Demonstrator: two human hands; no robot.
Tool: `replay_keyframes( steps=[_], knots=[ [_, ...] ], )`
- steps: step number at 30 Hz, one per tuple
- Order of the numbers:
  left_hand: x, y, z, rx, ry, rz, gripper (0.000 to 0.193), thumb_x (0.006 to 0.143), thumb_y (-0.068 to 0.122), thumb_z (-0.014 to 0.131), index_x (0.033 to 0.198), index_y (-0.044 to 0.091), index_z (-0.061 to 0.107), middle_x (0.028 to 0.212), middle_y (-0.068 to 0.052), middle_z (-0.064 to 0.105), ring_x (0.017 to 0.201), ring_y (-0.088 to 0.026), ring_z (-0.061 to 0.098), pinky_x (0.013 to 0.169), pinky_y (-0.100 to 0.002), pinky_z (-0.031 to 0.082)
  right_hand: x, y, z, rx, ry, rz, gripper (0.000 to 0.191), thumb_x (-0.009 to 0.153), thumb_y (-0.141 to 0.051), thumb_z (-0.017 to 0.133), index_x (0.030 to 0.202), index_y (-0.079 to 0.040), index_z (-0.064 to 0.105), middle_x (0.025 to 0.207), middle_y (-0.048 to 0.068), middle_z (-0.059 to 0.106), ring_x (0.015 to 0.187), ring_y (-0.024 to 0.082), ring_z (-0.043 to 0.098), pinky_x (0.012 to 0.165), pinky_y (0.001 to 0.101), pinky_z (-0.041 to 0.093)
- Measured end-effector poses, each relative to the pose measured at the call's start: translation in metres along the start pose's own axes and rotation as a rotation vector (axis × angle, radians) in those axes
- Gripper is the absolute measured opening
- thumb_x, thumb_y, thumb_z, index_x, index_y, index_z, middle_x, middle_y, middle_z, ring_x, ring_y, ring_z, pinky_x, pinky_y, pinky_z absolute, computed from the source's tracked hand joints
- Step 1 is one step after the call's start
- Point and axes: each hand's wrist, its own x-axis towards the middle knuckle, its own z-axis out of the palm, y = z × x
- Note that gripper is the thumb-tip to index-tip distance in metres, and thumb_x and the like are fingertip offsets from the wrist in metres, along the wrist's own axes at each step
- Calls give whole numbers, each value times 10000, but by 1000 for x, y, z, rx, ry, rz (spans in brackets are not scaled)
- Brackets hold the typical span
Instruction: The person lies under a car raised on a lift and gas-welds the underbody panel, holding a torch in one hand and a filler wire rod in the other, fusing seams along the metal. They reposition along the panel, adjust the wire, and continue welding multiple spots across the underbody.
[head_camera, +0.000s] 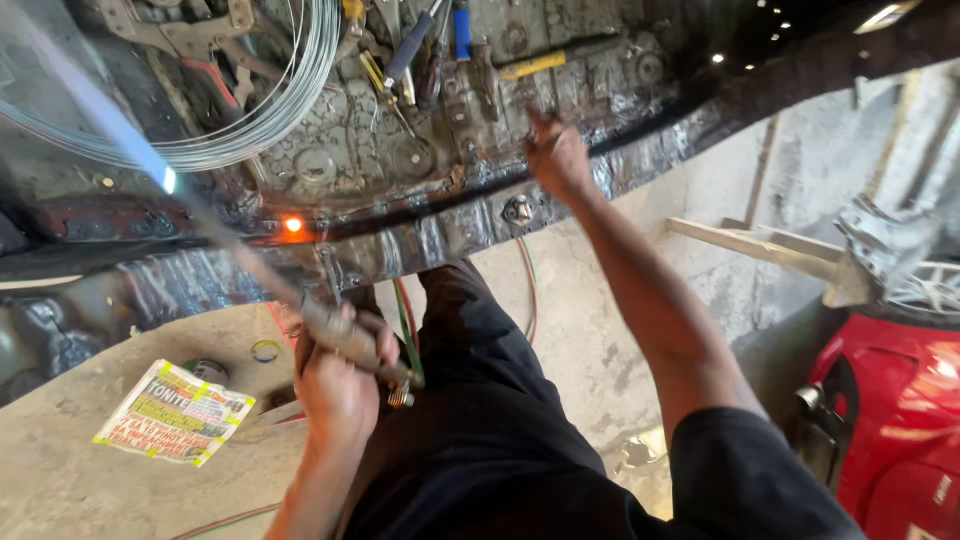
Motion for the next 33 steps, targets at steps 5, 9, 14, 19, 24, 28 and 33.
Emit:
replay_keyframes(
  steps=[5,9,14,19,24,28,33],
  knots=[
    [-31,-5,-44,-8,176,136,138,1098,182,489,1055,51,503,697,-123,548,613,-251,538,590,-383,439,94,25,20,-697,-57,-378,762,884,-189,541,1621,-12,469,1426,274,458,1454,449,333,1056,633,326],
    [-102,-28,-103,187,407,147,182,1112,215,455,1044,49,485,674,-171,594,611,-241,508,645,-393,433,64,19,60,-291,14,-300,404,945,-96,622,1347,-89,660,1371,233,584,1291,474,482,1022,622,398],
    [-147,-49,-143,-101,471,308,185,1121,216,463,1042,52,493,653,-162,578,633,-268,534,735,-434,471,-8,0,67,-237,-62,-309,174,990,-156,721,1114,-51,657,1110,215,654,823,419,635,710,521,490],
    [-159,-78,-166,-260,500,425,197,1138,223,467,1043,51,488,679,-155,570,662,-272,520,747,-442,463,-106,-29,98,97,-218,-205,229,1018,-222,655,1159,-46,697,702,136,647,554,194,587,488,371,444],
    [-170,-132,-166,-330,620,453,198,1140,227,435,1043,60,480,700,-160,570,667,-277,505,749,-443,439,-131,-80,159,316,-312,-635,384,1022,-241,688,1357,-67,617,890,221,703,663,325,679,569,446,540],
    [-181,-146,-167,-359,681,482,205,1140,217,402,1034,62,484,684,-150,555,654,-282,499,781,-461,451,-114,-132,178,340,-272,-877,397,1055,-242,653,1405,-76,567,968,209,725,766,399,696,631,477,545],
    [-184,-157,-165,-435,687,520,227,1151,225,368,1001,79,458,672,-136,544,651,-273,485,803,-468,442,-80,-163,180,-126,-705,-589,460,1075,-321,569,1500,-159,496,942,234,709,771,412,704,672,490,556]
  ],
)
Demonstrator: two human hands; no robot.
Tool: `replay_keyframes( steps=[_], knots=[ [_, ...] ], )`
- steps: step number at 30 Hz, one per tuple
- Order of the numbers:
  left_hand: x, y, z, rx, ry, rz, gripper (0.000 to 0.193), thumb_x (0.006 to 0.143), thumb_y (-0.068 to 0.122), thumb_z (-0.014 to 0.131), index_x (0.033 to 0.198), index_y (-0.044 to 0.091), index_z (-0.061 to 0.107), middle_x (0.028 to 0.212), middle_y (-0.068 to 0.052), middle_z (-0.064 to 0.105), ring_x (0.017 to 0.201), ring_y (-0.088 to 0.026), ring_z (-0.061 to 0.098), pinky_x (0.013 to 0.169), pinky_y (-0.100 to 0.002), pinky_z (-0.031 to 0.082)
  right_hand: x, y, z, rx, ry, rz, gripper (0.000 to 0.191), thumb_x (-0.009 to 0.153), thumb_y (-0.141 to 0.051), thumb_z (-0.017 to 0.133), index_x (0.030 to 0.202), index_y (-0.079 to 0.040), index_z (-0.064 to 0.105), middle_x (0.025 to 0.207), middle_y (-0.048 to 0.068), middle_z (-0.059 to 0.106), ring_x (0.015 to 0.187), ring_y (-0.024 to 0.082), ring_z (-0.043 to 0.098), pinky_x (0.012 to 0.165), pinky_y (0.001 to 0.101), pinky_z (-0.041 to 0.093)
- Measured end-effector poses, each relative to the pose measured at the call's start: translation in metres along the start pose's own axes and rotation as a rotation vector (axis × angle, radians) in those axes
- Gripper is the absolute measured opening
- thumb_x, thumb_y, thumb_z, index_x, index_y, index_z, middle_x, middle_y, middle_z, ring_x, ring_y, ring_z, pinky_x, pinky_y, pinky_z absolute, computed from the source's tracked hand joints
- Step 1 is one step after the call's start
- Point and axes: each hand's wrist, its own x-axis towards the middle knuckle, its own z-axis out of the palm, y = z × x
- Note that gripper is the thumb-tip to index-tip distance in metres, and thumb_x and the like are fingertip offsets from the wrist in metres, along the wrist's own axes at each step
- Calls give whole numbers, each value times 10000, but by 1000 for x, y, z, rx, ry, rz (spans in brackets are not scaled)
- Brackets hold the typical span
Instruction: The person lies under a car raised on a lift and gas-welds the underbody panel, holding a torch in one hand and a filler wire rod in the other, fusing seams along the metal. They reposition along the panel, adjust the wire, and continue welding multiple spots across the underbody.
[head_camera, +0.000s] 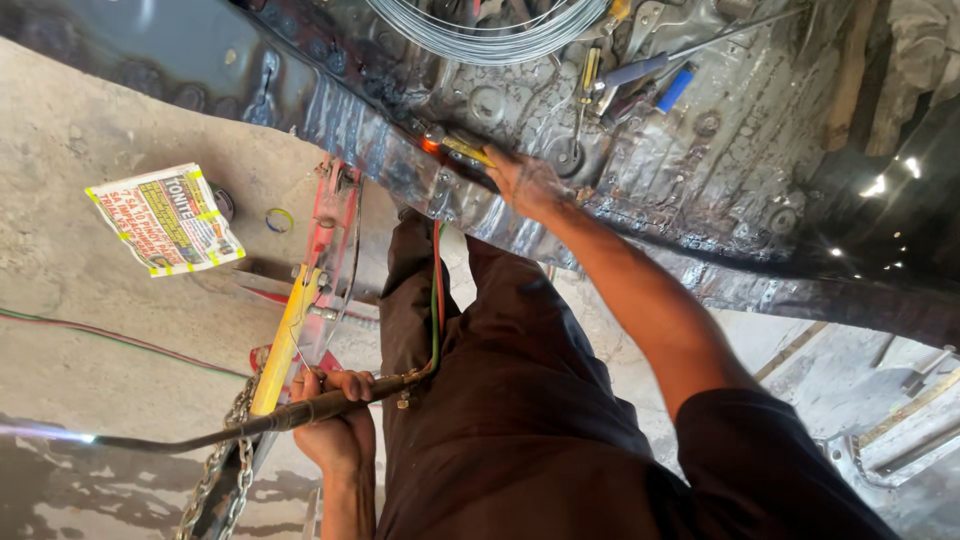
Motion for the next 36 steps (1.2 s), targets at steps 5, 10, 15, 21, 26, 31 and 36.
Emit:
replay_keyframes(
  steps=[5,10,15,21,26,31,36],
  knots=[
    [-1,-14,-8,-11,55,-44,227,1135,231,358,992,83,454,662,-135,536,651,-272,479,803,-451,430,-4,11,6,90,378,-285,442,1043,-243,623,1459,-107,558,1117,213,715,896,432,695,744,508,554],
    [-1,-27,-2,-37,31,-67,210,1126,225,408,1007,65,476,661,-131,537,646,-270,478,772,-453,433,-5,14,7,56,309,-244,409,1011,-254,650,1392,-116,592,1082,206,708,870,422,696,712,499,559],
    [-5,-36,18,-28,27,-68,209,1115,237,438,1015,58,478,677,-129,544,664,-271,490,779,-455,444,-14,25,-8,119,295,-244,392,1024,-237,608,1397,-119,576,1010,172,698,823,359,702,682,474,554],
    [3,-51,48,-30,8,-93,208,1120,238,445,1015,61,479,688,-136,551,675,-269,489,774,-451,442,-13,41,-25,-32,194,-135,454,1037,-304,603,1477,-203,548,878,146,691,692,315,662,598,465,518],
    [0,-54,61,10,-24,-93,204,1098,236,425,1005,64,483,664,-142,552,656,-272,495,751,-441,456,-19,57,-29,-143,399,-287,478,967,-341,625,1432,-236,596,843,135,687,573,295,641,471,429,504],
    [4,-44,67,74,-105,-41,198,1103,223,425,998,63,472,648,-162,564,629,-290,516,677,-415,442,-87,108,-36,187,552,79,387,947,-268,726,1322,-172,727,854,130,741,590,212,667,559,366,543],
    [1,-30,67,240,-140,-147,184,1092,208,481,1000,49,470,655,-169,577,605,-262,511,660,-390,440,-159,177,-33,236,771,303,313,967,-114,705,1277,-95,744,890,170,712,740,306,664,673,399,531]
  ],
)
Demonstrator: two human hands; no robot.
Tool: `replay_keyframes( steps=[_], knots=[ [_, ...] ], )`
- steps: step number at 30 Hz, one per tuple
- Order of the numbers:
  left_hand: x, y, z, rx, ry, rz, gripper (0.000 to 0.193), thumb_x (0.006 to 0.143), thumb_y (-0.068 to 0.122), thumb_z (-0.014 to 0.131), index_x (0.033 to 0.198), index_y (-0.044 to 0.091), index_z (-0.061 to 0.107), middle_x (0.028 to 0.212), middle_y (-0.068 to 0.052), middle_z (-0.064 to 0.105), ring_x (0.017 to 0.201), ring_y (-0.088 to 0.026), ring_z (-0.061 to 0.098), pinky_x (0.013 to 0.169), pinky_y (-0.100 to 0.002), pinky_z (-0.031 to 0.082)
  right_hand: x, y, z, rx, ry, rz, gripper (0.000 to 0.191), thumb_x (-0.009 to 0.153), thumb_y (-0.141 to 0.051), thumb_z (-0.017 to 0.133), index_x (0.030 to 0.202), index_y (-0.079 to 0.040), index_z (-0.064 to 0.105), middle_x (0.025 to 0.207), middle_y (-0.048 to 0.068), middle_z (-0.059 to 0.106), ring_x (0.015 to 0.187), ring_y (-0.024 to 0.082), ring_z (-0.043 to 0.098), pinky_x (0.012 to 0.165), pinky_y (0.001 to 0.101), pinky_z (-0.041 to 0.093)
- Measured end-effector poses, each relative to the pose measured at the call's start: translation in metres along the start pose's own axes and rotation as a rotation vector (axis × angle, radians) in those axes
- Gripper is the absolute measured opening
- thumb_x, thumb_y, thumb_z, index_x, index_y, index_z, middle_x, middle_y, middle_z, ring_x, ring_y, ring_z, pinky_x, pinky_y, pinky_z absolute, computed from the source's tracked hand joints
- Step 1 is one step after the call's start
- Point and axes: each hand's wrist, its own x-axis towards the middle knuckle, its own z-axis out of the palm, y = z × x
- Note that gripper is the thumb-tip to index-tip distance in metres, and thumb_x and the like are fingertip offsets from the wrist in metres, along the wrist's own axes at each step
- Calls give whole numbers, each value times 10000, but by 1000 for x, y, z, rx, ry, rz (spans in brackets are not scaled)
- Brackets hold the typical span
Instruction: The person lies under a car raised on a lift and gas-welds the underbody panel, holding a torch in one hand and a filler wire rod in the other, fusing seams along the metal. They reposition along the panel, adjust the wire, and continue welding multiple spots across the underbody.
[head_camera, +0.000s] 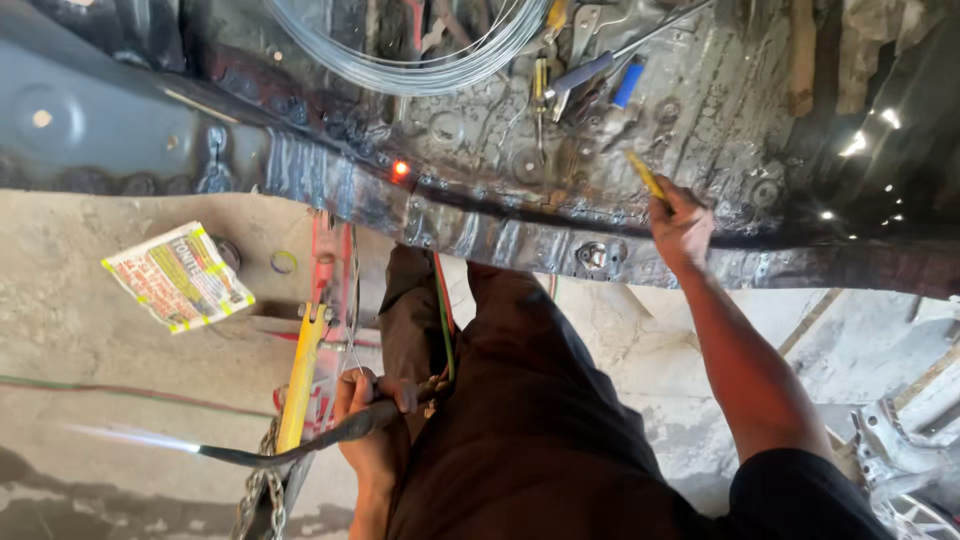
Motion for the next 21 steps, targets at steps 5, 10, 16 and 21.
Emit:
replay_keyframes(
  steps=[5,10,16,21],
  knots=[
    [25,6,7,102,-112,-115,142,1042,192,534,998,73,470,646,-150,578,562,-234,523,547,-380,432,23,29,-4,-204,89,-120,380,965,-82,697,1344,-105,712,1001,216,694,845,410,683,767,469,552],
    [51,-1,51,79,-322,-106,111,1052,163,542,1014,69,500,679,-146,572,563,-265,562,529,-390,435,-3,-4,-1,-202,197,-331,481,933,-84,684,1407,-12,634,1120,230,667,931,426,664,814,462,562],
    [75,-18,129,-61,-412,-259,62,1039,110,508,1014,56,526,683,-135,565,596,-284,586,576,-418,474,-130,-110,25,804,-686,51,637,979,-394,677,1487,-27,563,1278,131,671,1168,223,641,986,350,543],
    [70,-40,159,-83,-435,-513,91,1011,69,421,1004,66,512,696,-132,570,609,-281,575,577,-431,468,-192,-147,21,1200,-540,263,974,825,-423,834,1581,14,402,1212,76,640,1022,151,614,895,325,519]
  ],
)
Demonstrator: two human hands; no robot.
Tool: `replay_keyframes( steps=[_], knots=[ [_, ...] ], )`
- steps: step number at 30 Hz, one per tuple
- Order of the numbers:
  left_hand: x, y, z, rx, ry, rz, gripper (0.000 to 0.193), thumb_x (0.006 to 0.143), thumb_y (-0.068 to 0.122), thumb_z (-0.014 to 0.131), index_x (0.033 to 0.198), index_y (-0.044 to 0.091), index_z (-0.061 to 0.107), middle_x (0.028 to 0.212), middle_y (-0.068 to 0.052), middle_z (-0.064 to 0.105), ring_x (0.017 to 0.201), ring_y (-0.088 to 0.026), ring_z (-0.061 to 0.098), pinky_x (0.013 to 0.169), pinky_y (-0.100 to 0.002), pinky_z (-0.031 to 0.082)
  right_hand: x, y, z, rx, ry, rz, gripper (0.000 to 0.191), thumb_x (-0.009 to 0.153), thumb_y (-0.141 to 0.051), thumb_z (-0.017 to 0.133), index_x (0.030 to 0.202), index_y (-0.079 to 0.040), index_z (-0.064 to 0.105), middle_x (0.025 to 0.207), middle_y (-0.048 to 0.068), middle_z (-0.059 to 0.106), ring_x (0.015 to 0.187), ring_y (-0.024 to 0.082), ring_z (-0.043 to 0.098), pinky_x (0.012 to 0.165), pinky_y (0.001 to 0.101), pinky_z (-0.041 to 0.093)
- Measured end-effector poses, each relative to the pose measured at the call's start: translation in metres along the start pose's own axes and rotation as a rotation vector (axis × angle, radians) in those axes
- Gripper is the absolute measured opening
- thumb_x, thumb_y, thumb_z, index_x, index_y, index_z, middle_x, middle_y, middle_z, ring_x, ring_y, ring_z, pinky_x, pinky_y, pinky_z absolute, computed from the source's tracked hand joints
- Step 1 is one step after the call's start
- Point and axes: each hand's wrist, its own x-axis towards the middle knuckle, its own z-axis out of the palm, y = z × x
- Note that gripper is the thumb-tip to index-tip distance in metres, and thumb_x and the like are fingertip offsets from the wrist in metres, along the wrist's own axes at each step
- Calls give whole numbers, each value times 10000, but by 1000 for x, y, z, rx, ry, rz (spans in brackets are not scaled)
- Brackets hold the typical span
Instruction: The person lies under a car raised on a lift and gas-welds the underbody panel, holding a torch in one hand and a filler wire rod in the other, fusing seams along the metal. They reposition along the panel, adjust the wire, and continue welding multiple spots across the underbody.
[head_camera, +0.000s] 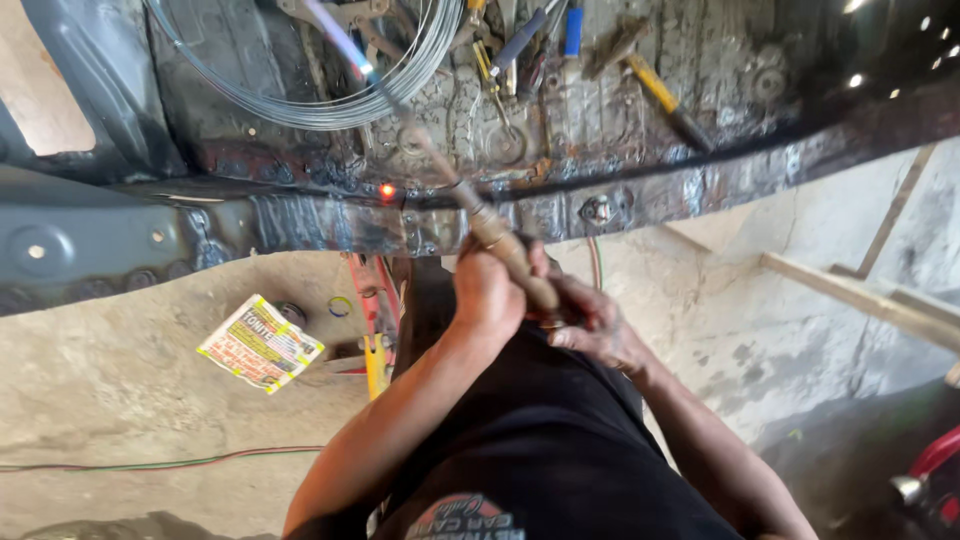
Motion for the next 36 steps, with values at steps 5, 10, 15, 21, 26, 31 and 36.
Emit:
replay_keyframes(
  steps=[5,10,15,21,26,31,36],
  knots=[
    [8,-11,-2,118,-113,-304,154,1003,82,339,942,30,471,700,-167,586,637,-287,577,628,-440,501,-30,-6,30,-282,258,14,982,765,-330,882,1568,-2,422,1101,96,678,924,162,653,849,325,556],
    [5,2,-26,196,-138,-527,259,991,150,329,906,7,528,679,-111,597,591,-235,589,580,-391,526,-47,8,98,-162,452,113,1102,701,-323,865,1609,-48,304,1121,105,696,828,164,686,601,278,557],
    [1,9,-57,541,-252,-441,209,941,12,413,996,61,609,724,-31,620,583,-143,587,530,-323,514,-77,24,137,-29,615,-3,1079,768,-318,869,1629,-4,300,1200,154,675,900,191,695,761,311,597],
    [14,74,-159,1043,-339,-257,122,1015,158,632,1034,53,689,673,37,524,524,-48,452,442,-235,356,-117,33,153,89,754,-111,1026,836,-263,818,1648,-22,237,1268,223,635,842,225,677,721,357,598],
    [32,113,-218,1247,-295,98,121,1031,146,634,1035,43,697,735,27,561,620,-65,491,552,-256,426,-119,34,160,220,780,-124,975,880,-255,790,1637,-27,219,1283,217,608,893,229,699,727,352,607],
    [33,126,-226,1544,-130,379,108,994,110,646,978,14,693,720,-37,604,664,-120,530,643,-319,461,-114,35,156,104,755,107,956,834,-289,757,1627,-57,276,1271,165,649,781,198,702,568,300,553],
    [24,134,-213,1620,-58,395,120,997,106,634,939,14,687,722,-50,618,659,-117,551,636,-319,465,-115,36,135,95,673,157,948,832,-308,757,1622,-83,284,1259,150,662,775,183,703,585,311,546]
  ],
)
